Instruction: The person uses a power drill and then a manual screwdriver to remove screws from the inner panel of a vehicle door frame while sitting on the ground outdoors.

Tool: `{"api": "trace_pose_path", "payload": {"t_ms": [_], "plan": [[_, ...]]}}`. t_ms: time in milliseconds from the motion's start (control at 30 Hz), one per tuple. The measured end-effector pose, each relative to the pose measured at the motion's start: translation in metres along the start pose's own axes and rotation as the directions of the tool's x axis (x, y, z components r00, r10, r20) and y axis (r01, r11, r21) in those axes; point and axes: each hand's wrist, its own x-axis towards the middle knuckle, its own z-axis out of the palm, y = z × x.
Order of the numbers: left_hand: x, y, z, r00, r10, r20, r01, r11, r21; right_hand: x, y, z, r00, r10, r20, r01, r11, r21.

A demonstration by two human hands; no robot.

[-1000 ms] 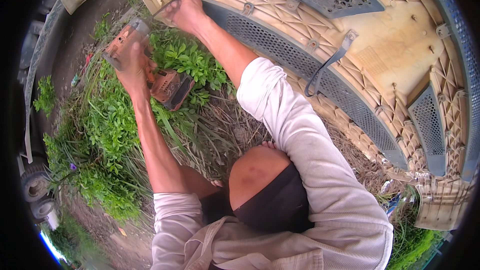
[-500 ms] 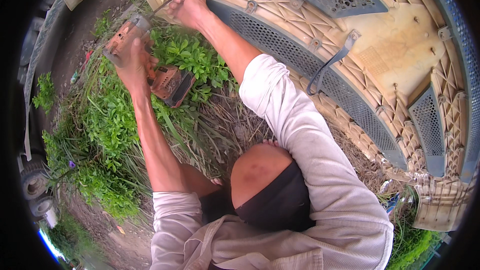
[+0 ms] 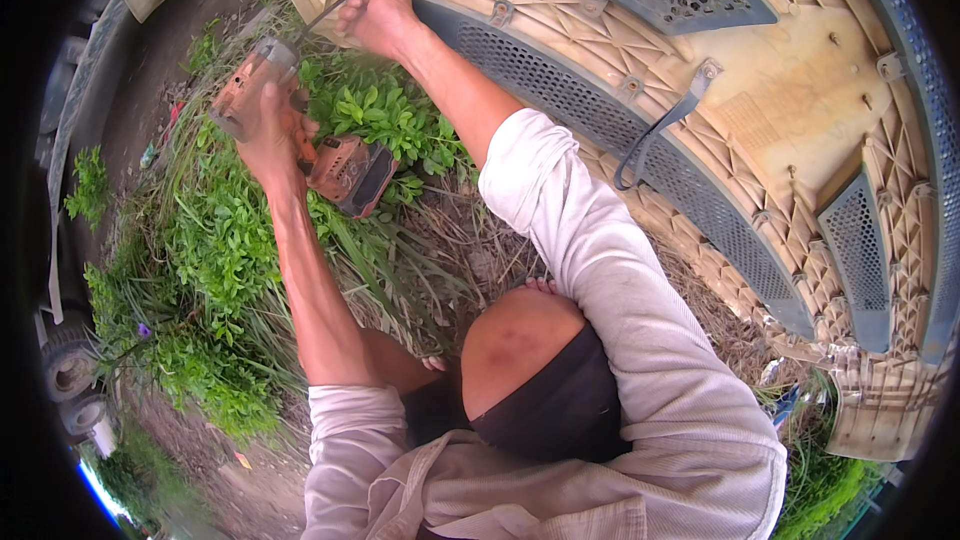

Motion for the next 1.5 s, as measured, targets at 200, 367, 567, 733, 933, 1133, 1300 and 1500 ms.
{"api": "trace_pose_path", "payload": {"t_ms": [200,367,567,733,933,1133,1300,1500], "plan": [[0.002,-0.011,-0.004,0.999,-0.020,0.031,0.018,0.999,0.046,-0.001,-0.003,-0.004,0.999,-0.022,-0.025,0.021,0.999,-0.030],[0.006,-0.015,-0.009,0.998,-0.054,0.029,0.054,0.998,0.025,-0.025,-0.012,-0.005,0.975,-0.186,-0.119,0.036,0.666,-0.745],[0.006,-0.017,-0.013,0.996,-0.073,0.044,0.073,0.997,0.009,-0.038,-0.057,-0.002,0.687,-0.368,0.626,0.167,-0.759,-0.629],[0.007,-0.016,-0.005,1.000,-0.015,0.002,0.015,0.992,-0.123,-0.024,-0.070,-0.006,0.728,-0.138,0.671,0.302,-0.814,-0.495],[0.005,-0.014,-0.010,0.999,0.034,-0.006,-0.035,0.988,-0.153,-0.016,-0.072,0.008,0.800,-0.049,0.598,0.292,-0.840,-0.458],[0.004,-0.018,-0.013,0.994,-0.110,-0.002,0.108,0.977,-0.186,-0.020,-0.073,0.019,0.829,0.055,0.557,0.269,-0.911,-0.311],[0.003,-0.031,-0.020,0.993,-0.112,0.024,0.114,0.976,-0.187,-0.017,-0.067,0.025,0.790,0.163,0.591,0.244,-0.968,-0.058],[-0.007,-0.033,-0.015,0.992,-0.125,0.009,0.119,0.921,-0.371,-0.002,-0.085,0.024,0.746,0.419,0.518,0.365,-0.907,0.209]]}}
